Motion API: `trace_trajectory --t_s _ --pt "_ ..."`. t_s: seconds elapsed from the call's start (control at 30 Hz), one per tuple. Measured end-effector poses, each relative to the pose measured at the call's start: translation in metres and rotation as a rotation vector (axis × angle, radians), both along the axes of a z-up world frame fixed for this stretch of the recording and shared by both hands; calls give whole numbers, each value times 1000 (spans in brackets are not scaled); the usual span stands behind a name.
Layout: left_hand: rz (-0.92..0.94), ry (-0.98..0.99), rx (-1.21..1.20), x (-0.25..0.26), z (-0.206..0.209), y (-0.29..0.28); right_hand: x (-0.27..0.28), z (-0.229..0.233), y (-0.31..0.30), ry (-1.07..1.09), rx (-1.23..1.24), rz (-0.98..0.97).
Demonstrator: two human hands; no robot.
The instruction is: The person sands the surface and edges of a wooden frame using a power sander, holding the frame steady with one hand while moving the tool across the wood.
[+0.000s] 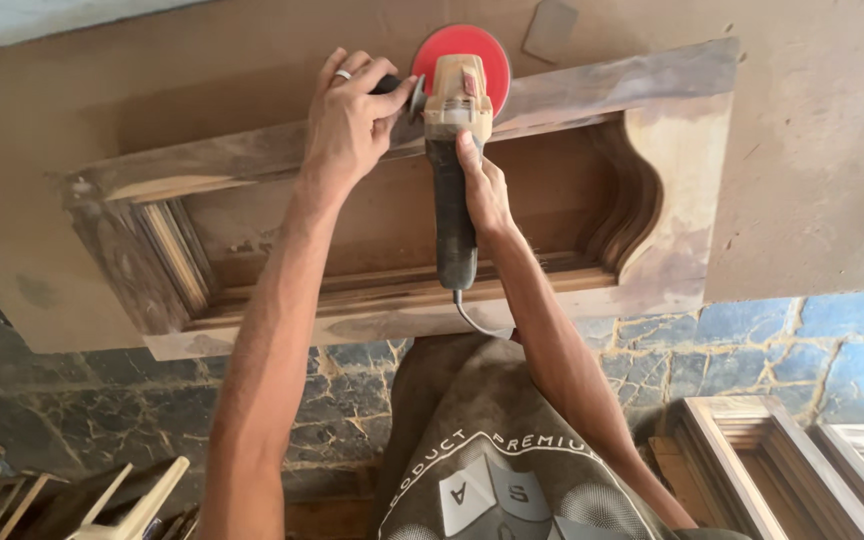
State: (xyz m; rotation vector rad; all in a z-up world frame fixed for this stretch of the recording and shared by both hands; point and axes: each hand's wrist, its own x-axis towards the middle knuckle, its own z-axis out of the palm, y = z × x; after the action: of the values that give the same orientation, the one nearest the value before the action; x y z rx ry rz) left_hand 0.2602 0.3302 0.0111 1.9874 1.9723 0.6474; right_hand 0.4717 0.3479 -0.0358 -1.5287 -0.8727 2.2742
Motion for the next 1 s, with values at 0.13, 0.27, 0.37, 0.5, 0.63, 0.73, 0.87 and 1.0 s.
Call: trace_trajectory --t_s 0.13,0.27,0.37,0.5,0.63,0.73,0.87,1.0 --pt "31 -1 -13 -26 1 -30 -28 -1 -22 -42 42 68" --pt "105 10 -5 -54 -3 -72 -52 -1 -40 -19 55 179" --pt "202 -17 -23 -69 -1 -116 -73 -4 -49 -33 130 359" --pt "484 -295 -65 -57 6 -162 -88 -5 -34 -137 330 757" --pt "678 -393 -117 -17 3 -164 -71 -6 -9 -142 327 913" --pt "704 -364 -86 17 2 -136 -44 -2 22 -291 245 987" --pt "685 -321 50 62 2 -97 3 7 63 -68 410 906" --pt "702 -291 86 101 -2 -71 42 9 99 -222 407 981"
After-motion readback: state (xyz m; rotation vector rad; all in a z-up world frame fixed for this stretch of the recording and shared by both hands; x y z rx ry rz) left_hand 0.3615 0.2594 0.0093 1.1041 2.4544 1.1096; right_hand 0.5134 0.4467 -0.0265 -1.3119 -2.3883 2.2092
